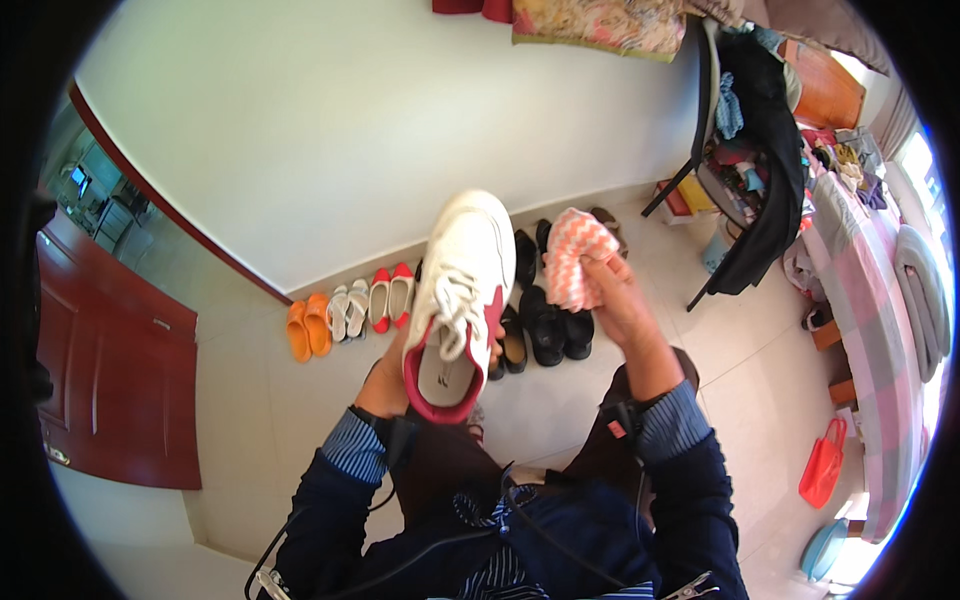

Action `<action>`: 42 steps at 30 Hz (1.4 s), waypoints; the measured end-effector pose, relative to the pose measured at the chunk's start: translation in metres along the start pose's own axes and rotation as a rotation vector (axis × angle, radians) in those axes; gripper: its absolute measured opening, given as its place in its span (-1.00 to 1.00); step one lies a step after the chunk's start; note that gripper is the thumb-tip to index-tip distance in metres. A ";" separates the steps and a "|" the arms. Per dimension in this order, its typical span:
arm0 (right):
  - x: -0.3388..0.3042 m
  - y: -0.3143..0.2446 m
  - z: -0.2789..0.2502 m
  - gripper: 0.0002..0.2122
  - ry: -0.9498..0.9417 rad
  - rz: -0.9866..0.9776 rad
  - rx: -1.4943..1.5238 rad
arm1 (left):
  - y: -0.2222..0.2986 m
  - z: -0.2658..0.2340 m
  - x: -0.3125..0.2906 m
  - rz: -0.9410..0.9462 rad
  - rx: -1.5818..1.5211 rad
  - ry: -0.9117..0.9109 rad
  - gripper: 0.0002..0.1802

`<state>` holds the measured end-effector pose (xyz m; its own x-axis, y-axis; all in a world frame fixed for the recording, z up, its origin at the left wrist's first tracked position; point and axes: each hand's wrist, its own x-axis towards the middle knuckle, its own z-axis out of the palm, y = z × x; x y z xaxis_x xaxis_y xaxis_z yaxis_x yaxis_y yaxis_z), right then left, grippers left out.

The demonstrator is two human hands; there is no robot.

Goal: The person cleans a white sneaker with a red star using a cloth. They wipe the exterior and interior surfaces, then stuff a cloth inside the shoe to absorb moisture.

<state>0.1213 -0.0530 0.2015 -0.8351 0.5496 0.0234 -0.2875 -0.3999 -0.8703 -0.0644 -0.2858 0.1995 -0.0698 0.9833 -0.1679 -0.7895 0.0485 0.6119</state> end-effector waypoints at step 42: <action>0.018 -0.033 -0.016 -0.80 0.386 -0.348 -0.263 | -0.063 0.030 0.081 -0.029 -0.020 0.282 -0.67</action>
<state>0.1236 -0.0181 0.2230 -0.4668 0.8632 0.1920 -0.3468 0.0210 -0.9377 -0.0017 -0.2042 0.1703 -0.2117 0.8937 -0.3956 -0.8051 0.0700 0.5890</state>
